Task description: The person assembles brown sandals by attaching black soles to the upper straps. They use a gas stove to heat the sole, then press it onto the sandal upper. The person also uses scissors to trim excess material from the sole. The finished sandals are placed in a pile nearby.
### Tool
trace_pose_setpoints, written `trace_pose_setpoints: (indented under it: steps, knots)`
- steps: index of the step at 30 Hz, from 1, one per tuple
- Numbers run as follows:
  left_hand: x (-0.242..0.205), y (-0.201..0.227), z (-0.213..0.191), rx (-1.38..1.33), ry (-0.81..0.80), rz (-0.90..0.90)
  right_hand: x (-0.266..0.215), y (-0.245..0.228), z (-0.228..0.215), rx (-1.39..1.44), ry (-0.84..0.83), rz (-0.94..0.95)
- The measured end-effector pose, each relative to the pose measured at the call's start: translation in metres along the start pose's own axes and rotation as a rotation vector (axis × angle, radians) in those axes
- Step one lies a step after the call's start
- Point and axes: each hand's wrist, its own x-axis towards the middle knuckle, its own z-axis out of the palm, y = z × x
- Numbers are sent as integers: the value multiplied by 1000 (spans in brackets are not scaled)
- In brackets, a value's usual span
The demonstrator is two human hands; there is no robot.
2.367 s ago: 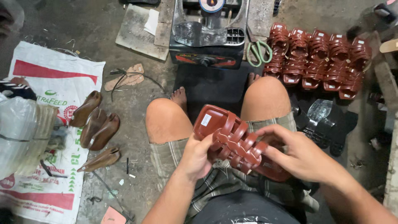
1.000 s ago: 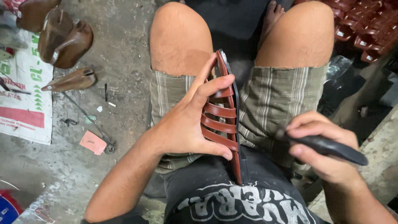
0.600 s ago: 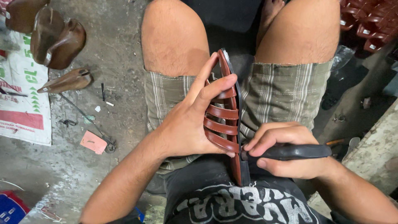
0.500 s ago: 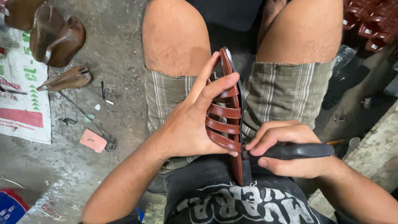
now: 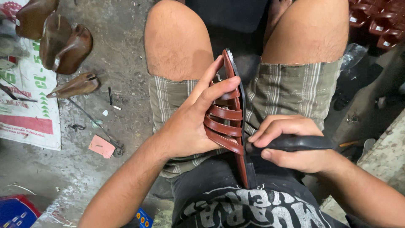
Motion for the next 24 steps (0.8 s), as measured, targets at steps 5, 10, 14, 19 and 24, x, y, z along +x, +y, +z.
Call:
trace_pose_setpoints:
  steps: [5,10,14,19,24]
  knots:
    - [5,-2,7,41,40,3,5,-2,-2,-55,-7,15]
    - [7,-1,-2,41,-13,4,13,-10,-3,-116,-82,-132]
    - [6,-2,-9,45,1,27,22,-6,-4,-23,25,-73]
    - [1,-9,-1,118,59,69,18,2,0,-2,25,-7]
    - [0,-2,-5,120,35,12,22,-5,-1,-81,-16,-94]
